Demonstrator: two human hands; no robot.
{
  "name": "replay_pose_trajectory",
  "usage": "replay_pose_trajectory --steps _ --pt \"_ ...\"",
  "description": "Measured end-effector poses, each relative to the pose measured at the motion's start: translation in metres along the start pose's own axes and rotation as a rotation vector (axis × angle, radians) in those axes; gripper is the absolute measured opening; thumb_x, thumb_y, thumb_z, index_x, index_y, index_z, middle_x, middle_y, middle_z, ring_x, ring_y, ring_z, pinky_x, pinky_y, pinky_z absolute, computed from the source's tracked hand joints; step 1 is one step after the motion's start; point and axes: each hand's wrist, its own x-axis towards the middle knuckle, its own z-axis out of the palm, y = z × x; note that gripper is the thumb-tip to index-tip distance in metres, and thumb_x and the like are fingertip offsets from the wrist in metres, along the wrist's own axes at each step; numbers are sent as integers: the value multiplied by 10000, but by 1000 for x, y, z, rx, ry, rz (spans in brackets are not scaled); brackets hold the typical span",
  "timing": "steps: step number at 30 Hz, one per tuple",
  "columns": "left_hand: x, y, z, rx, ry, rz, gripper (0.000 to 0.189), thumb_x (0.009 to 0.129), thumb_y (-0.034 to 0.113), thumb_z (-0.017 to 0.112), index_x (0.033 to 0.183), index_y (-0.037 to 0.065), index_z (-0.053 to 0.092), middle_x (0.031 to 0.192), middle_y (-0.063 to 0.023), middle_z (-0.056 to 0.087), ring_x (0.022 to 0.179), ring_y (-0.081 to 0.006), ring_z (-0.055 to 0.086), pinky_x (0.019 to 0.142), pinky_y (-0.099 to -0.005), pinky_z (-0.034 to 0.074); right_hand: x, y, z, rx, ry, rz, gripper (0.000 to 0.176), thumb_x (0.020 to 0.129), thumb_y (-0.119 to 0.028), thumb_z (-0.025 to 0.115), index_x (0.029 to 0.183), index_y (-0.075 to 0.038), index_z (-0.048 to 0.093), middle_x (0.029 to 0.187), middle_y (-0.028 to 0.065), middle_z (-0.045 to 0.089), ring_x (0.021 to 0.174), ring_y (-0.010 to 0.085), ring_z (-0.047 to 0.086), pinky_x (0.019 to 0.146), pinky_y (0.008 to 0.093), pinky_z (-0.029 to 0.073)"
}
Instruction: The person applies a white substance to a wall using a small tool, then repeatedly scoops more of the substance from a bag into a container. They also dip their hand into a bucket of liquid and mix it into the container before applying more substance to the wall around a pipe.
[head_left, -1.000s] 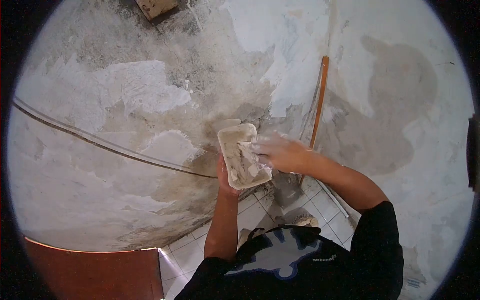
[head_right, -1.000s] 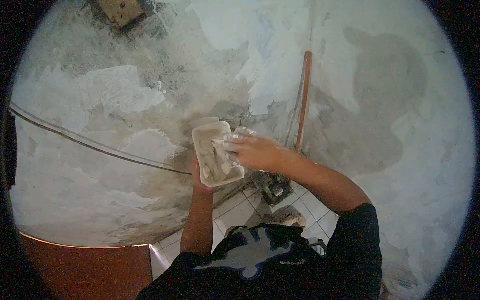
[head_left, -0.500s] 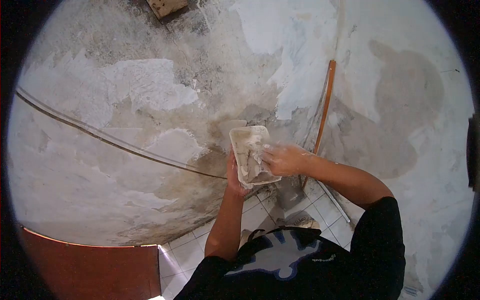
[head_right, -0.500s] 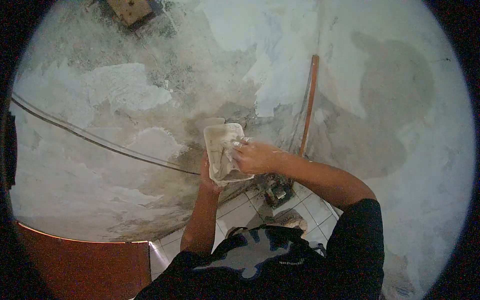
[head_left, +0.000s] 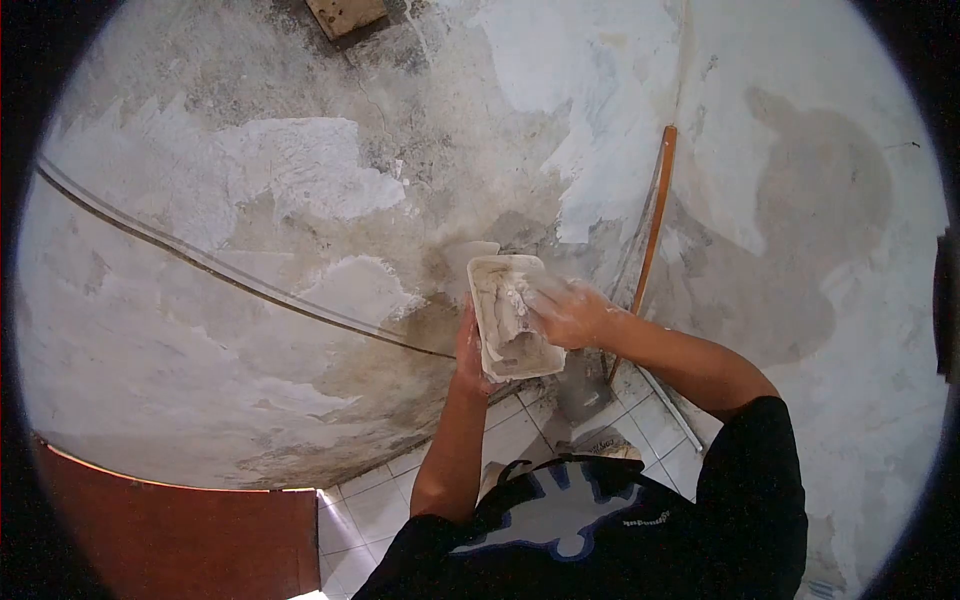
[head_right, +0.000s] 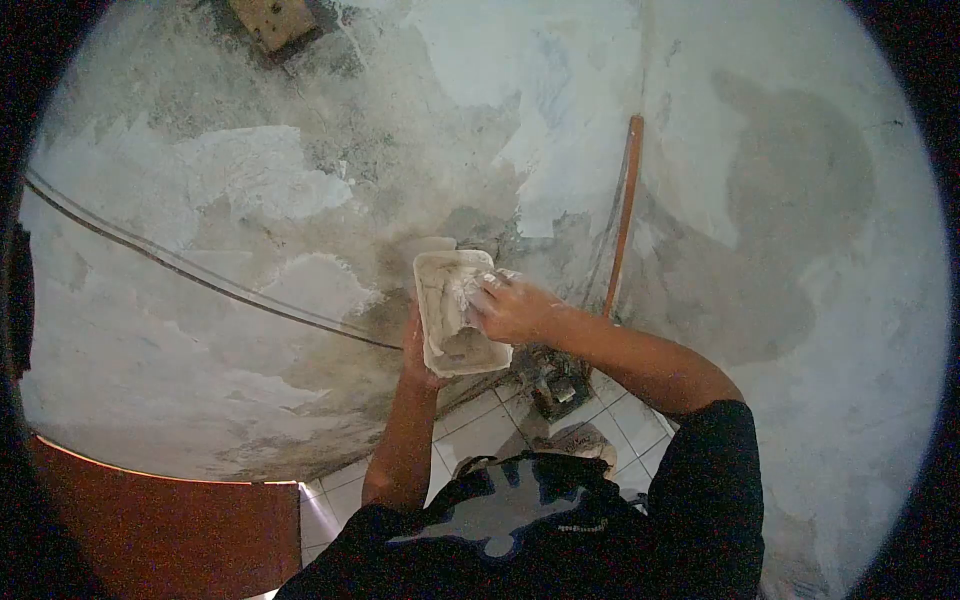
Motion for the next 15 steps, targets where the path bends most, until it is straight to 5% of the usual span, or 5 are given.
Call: replay_pose_trajectory --steps 15 --pt "-4 -29 -37 -215 -62 -11 517 987 468 361 1372 132 436 1292 -91 556 1118 -289 581 918 -483 505 -47 3 -25 -39 227 175 280 611 -212 676 847 -62 690 998 91 655 880 262 642 692 365 556"
